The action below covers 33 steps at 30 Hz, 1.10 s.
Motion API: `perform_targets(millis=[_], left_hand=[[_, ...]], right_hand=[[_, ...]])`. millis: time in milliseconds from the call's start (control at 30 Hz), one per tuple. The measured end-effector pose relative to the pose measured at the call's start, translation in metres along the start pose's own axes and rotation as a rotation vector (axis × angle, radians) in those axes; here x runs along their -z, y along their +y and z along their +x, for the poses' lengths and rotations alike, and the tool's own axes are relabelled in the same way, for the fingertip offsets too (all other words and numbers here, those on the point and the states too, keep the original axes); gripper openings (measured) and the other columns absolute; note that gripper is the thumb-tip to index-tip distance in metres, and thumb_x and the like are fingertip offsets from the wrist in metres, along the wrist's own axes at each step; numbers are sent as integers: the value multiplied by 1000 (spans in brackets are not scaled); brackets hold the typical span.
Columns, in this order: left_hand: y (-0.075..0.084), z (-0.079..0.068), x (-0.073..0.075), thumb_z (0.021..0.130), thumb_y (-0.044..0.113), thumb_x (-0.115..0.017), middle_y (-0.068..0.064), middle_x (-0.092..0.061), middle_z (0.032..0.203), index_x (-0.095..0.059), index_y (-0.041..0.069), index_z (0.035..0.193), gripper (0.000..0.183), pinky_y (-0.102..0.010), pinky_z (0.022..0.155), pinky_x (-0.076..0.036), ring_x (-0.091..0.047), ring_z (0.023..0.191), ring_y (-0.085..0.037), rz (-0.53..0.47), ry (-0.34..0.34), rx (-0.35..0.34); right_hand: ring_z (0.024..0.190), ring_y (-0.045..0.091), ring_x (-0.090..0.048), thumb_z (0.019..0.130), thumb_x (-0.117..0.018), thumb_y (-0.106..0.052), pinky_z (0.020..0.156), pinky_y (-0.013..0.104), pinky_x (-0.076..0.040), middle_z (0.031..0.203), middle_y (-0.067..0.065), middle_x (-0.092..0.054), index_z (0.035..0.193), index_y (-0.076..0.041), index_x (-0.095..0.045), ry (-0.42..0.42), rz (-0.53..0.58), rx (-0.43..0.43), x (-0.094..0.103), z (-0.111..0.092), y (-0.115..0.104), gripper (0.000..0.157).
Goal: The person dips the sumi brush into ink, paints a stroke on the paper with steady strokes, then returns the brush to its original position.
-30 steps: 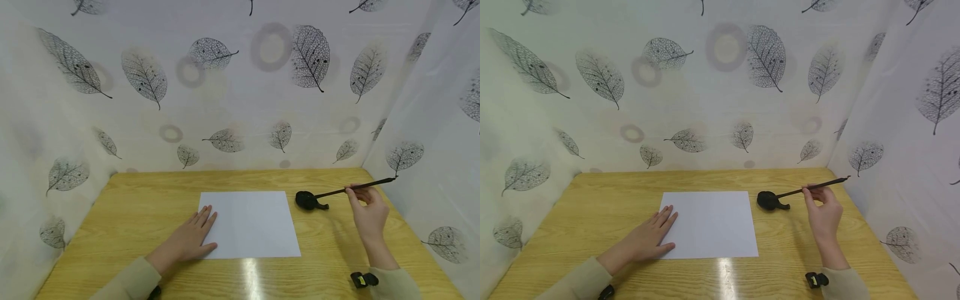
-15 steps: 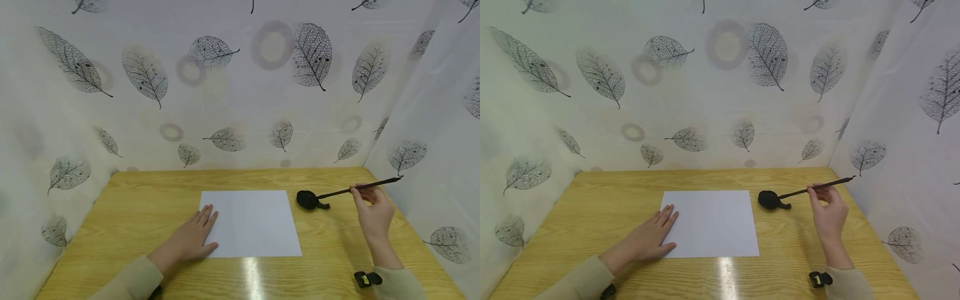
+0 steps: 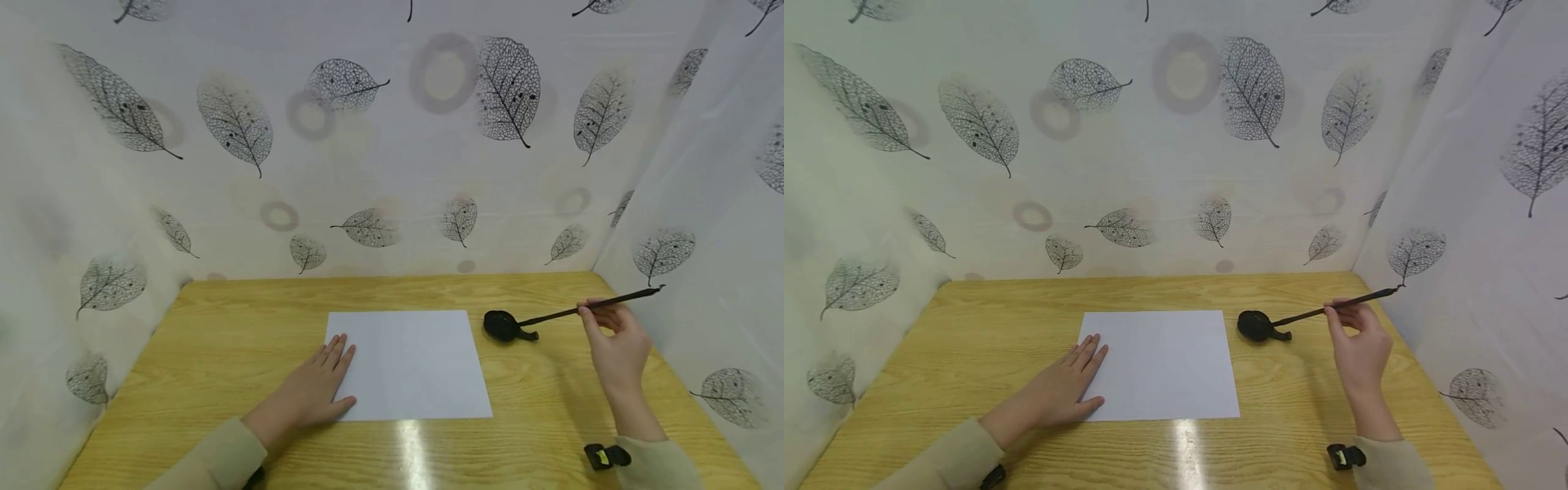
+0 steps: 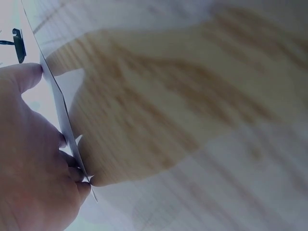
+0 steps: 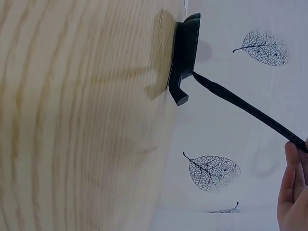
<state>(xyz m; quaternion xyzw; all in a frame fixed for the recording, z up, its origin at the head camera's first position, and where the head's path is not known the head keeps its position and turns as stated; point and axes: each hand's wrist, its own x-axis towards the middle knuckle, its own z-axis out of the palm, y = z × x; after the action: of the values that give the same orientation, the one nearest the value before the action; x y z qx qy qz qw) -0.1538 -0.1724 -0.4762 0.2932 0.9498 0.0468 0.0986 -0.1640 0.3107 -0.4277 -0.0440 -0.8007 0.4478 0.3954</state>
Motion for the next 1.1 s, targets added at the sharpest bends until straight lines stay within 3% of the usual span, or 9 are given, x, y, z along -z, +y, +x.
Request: perform_targets(millis=[333, 767, 1100], left_hand=[[2, -3, 4, 104, 53, -54, -29, -19, 174, -30, -4, 165, 87, -54, 133, -26, -21, 164, -43, -13, -9, 5], [3, -4, 7, 104, 52, -55, -30, -19, 174, -30, -5, 164, 87, -55, 132, -27, -21, 163, -43, -32, -19, 3], [4, -3, 7, 105, 54, -55, -30, -19, 174, -29, -5, 164, 87, -55, 132, -28, -22, 163, -44, -30, -17, 1]], right_hand=[[76, -23, -60, 93, -75, 8, 72, -2, -47, 91, -43, -64, 109, 10, -74, 10, -22, 17, 9, 3, -1, 16], [78, -18, -64, 93, -74, 10, 74, 1, -51, 91, -37, -67, 108, 14, -73, 17, 65, 0, 3, 3, -6, 16], [77, -22, -61, 93, -75, 8, 73, -2, -48, 91, -41, -64, 109, 11, -73, 26, -5, 1, 5, 2, 3, 17]])
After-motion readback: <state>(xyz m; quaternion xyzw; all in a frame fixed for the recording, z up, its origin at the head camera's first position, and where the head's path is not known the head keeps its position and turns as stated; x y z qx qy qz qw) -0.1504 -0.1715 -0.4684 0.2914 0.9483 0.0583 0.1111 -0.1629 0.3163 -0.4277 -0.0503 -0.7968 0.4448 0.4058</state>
